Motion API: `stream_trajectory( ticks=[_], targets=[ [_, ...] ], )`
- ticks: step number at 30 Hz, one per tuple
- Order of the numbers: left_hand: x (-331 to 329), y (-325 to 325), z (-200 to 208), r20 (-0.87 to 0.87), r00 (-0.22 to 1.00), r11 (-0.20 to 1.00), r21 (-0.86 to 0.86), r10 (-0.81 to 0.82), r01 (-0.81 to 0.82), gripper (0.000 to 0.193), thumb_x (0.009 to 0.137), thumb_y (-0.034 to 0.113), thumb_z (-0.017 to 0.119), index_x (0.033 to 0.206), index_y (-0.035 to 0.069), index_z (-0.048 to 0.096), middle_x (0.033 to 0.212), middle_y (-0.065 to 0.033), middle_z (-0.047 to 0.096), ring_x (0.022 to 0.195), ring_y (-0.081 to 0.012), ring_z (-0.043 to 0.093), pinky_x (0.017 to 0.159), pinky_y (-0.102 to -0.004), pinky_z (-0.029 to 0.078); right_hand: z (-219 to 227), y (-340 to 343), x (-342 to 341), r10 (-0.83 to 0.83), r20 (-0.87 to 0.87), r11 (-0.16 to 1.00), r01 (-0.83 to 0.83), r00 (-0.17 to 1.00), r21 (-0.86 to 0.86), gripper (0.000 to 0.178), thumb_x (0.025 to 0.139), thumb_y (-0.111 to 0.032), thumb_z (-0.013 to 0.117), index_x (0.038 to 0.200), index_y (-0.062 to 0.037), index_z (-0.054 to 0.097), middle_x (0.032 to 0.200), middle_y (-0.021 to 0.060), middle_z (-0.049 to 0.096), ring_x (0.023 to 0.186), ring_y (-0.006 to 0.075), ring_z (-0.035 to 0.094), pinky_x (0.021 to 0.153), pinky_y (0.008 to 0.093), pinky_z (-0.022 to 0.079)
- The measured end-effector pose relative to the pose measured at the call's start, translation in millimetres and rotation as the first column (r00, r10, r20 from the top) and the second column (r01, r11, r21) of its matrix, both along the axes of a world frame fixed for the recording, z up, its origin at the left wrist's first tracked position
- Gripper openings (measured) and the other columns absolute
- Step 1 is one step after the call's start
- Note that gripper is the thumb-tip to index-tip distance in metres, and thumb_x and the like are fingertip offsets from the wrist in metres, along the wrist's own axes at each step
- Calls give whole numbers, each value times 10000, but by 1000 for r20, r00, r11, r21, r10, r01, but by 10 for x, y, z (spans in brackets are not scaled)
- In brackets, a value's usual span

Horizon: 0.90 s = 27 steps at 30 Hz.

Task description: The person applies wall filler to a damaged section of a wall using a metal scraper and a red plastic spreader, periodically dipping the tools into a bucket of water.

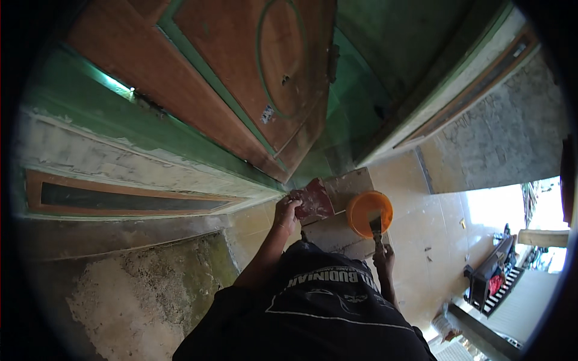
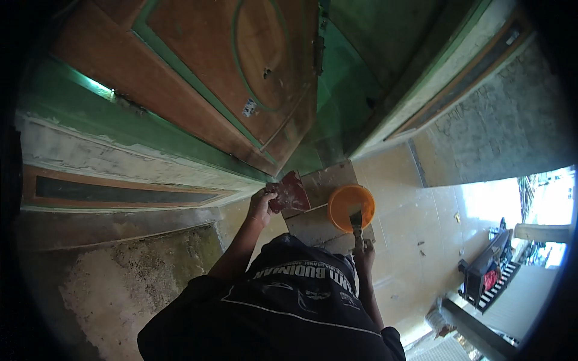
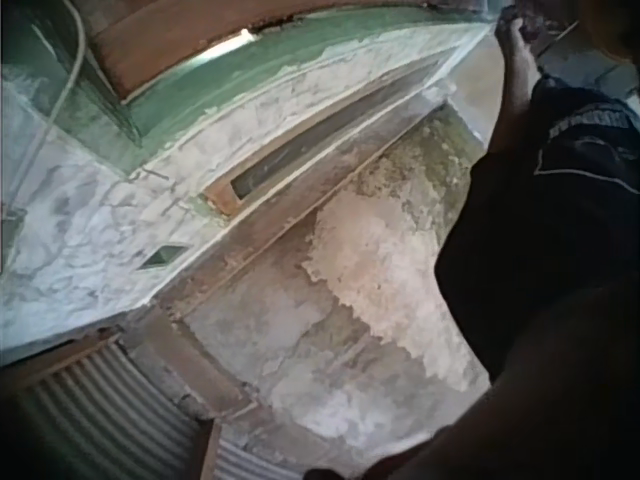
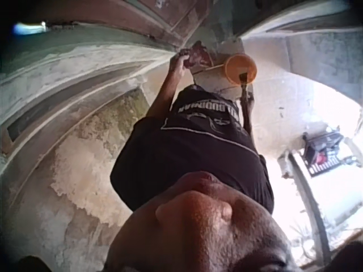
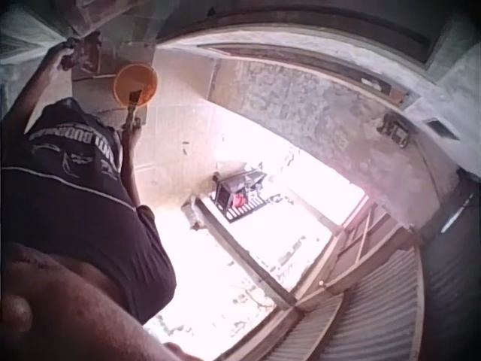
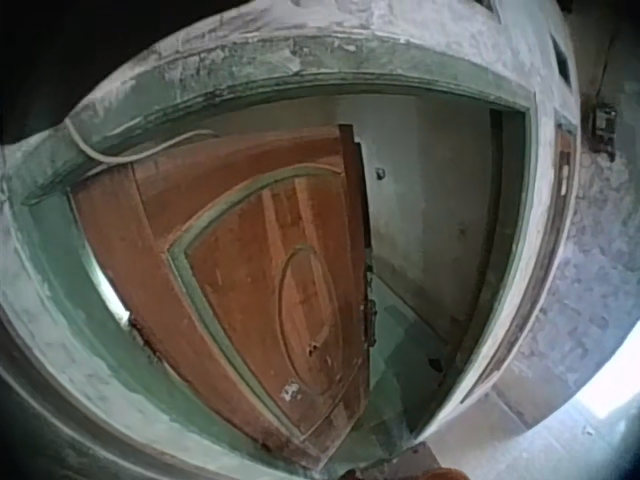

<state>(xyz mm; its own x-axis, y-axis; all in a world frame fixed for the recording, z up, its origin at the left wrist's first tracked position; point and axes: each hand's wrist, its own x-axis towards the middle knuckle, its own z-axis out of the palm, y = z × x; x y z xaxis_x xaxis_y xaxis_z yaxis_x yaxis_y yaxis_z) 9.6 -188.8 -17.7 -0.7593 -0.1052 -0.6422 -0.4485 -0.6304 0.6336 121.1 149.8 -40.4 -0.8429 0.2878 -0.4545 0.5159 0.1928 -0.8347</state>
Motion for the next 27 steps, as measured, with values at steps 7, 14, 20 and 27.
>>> stream_trajectory(
  ticks=[7, 14, 20, 27],
  targets=[
    [24, 29, 68, -21, 999, 999, 1, 45, -45, 242, 739, 20, 550, 978, 46, 577, 905, -53, 593, 827, -184, 604, 730, -340, 528, 3, 3, -10, 41, 19, 999, -41, 999, -23, 302, 879, -310, 547, 881, -11, 503, 619, 76, 586, 466, 114, 488, 426, 254, 374],
    [30, 127, 100, 28, 999, 999, 18, 33, -34, 189, 735, 27, 565, 921, 60, 559, 843, -42, 570, 761, -182, 600, 683, -337, 527, -156, 123, 16, 212, -1, 976, -212, 977, -43, 254, 782, -148, 602, 924, -24, 432, 718, 114, 550, 603, 179, 546, 530, 315, 436],
    [109, 207, -1, -7, 1000, 1000, 13, -19, 19, 224, 756, 28, 556, 980, 49, 550, 890, -43, 571, 812, -178, 597, 726, -342, 533, -239, 106, -5, 232, 13, 965, -232, 973, 118, 290, 776, -200, 620, 910, -11, 447, 662, 157, 558, 614, 269, 563, 571, 399, 422],
    [138, 434, 12, 16, 1000, 1000, -5, 9, -9, 144, 753, 57, 607, 896, 42, 594, 839, -66, 608, 729, -195, 622, 639, -344, 537, -209, 122, -154, 253, 143, 916, -285, 957, 282, 292, 884, -286, 514, 836, -1, 555, 657, 161, 578, 612, 273, 578, 565, 395, 425]
  ],
)
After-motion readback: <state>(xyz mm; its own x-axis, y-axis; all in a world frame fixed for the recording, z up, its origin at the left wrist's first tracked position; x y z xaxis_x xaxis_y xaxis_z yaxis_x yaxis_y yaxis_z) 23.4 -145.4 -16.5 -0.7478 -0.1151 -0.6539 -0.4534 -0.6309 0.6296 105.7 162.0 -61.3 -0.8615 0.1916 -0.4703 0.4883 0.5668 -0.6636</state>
